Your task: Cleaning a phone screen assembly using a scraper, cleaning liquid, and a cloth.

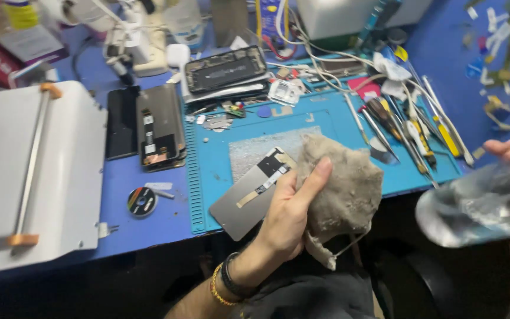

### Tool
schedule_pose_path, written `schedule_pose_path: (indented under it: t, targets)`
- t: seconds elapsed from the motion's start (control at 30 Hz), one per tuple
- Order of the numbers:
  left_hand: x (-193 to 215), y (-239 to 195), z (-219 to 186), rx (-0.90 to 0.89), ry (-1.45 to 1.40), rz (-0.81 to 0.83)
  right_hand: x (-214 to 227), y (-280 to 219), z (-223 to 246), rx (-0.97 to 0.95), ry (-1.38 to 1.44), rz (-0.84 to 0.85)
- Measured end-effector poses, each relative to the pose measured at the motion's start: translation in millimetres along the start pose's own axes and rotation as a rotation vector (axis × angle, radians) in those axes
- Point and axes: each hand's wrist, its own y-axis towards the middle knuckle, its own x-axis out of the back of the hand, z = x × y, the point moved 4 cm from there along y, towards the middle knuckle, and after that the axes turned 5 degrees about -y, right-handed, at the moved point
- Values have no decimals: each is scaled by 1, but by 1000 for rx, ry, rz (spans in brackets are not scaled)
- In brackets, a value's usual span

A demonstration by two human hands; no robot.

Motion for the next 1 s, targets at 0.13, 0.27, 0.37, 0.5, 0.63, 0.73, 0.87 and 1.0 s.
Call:
schedule_pose_path:
  t: [0.13, 0.27, 0.37, 0.5, 0.63, 0.73, 0.87, 1.0]
  targets:
    - [-11, 23, 18, 3, 230, 61, -14, -74, 13, -48, 508, -50]
    - [-13, 31, 40, -46, 548, 150, -23, -89, 65, -144, 397, -62]
    - [-20, 34, 50, -80, 663, 178, -23, -83, 78, 74, 56, -36]
    - [-32, 33, 64, -29, 615, 243, -26, -92, 59, -38, 82, -39]
    - [-42, 36, 77, 28, 550, 256, -25, -101, 50, -140, 87, -35]
    - [-47, 37, 82, 33, 559, 281, -24, -105, 46, -14, -50, -85]
    - [-43, 38, 82, 21, 550, 292, -26, -100, 43, -73, 31, -83]
    - [-38, 39, 77, -12, 617, 276, -31, -96, 40, 11, 11, -81]
